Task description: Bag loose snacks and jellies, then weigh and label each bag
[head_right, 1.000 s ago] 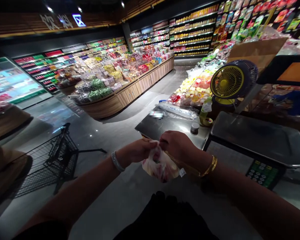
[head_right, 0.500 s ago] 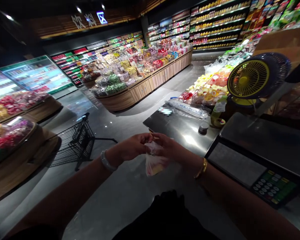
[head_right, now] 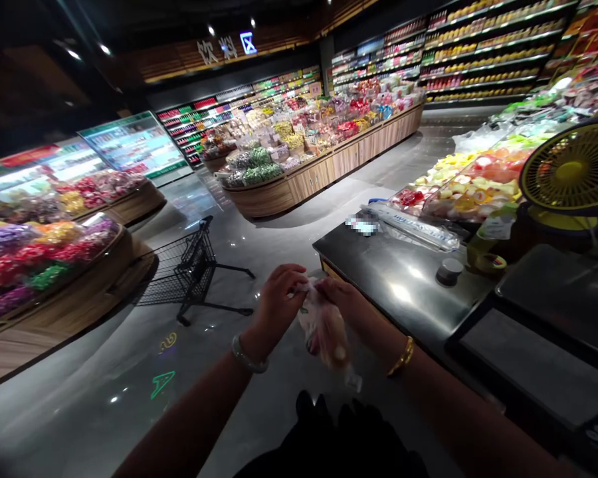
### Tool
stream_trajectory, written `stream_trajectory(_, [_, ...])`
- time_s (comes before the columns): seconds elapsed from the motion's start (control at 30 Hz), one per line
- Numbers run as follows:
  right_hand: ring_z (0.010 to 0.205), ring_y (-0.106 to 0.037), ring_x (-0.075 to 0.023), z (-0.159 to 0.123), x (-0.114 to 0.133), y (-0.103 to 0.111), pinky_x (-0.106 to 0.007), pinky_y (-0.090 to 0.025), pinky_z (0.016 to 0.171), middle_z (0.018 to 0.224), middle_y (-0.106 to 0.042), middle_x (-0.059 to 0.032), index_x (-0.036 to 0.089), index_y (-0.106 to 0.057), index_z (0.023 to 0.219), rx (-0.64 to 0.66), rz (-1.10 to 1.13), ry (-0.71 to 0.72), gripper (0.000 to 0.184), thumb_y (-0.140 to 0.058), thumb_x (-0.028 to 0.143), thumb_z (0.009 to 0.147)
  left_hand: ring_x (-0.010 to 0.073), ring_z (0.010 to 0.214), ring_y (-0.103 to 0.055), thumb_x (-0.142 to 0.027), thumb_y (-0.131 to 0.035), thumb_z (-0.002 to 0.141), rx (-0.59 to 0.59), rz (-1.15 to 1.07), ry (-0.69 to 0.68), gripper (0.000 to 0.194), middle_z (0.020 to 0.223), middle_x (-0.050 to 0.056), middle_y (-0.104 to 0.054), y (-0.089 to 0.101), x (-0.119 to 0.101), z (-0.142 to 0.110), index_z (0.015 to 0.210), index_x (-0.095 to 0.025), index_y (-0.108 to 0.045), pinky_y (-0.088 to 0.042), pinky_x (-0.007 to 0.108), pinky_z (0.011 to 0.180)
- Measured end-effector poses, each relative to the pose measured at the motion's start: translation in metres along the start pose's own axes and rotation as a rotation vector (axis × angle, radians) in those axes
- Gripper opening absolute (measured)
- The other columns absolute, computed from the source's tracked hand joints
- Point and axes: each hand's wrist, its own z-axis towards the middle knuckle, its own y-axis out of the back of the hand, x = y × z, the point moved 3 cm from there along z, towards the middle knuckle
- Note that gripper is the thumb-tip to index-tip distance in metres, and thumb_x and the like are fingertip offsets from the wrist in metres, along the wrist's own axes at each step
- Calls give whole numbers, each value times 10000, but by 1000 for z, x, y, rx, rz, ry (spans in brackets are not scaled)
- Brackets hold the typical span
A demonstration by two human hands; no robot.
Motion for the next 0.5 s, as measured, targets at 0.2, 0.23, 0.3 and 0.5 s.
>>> stream_trajectory(0.2, [708, -555, -182, 41, -1, -52, -322, -466, 655, 745, -603, 0, 232, -630, 757, -37, -258, 145, 325, -656, 539, 858, 178, 918, -695, -50, -662, 833, 49, -13, -111, 162, 1005, 58, -718, 57, 38, 0, 779, -201, -689, -572, 312, 815])
stream_trajectory(0.23, [715, -559, -186, 47, 1, -64, -322, -463, 661, 732, -598, 2, 234, -622, 733, -50, -322, 196, 312, -653, 514, 869, 172, 899, -704, -58, -669, 843, 73, -19, -135, 156, 987, 54, -731, 69, 46, 0, 792, -202, -701, -576, 304, 808])
stream_trajectory(0.3, [738, -559, -193, 58, 14, -88, -323, -450, 680, 707, -583, 6, 238, -612, 699, -107, -441, 321, 283, -641, 442, 894, 168, 882, -724, -83, -681, 863, 112, -32, -201, 128, 969, 55, -761, 97, 59, 4, 829, -200, -720, -585, 294, 802])
stream_trajectory(0.5, [855, -546, -211, 78, 95, -175, -348, -431, 771, 742, -590, -14, 236, -613, 686, -216, -641, 713, 250, -616, 297, 929, 167, 950, -759, -153, -729, 870, -138, -107, -400, 78, 1096, 36, -797, 210, 62, 19, 870, -231, -734, -611, 289, 824])
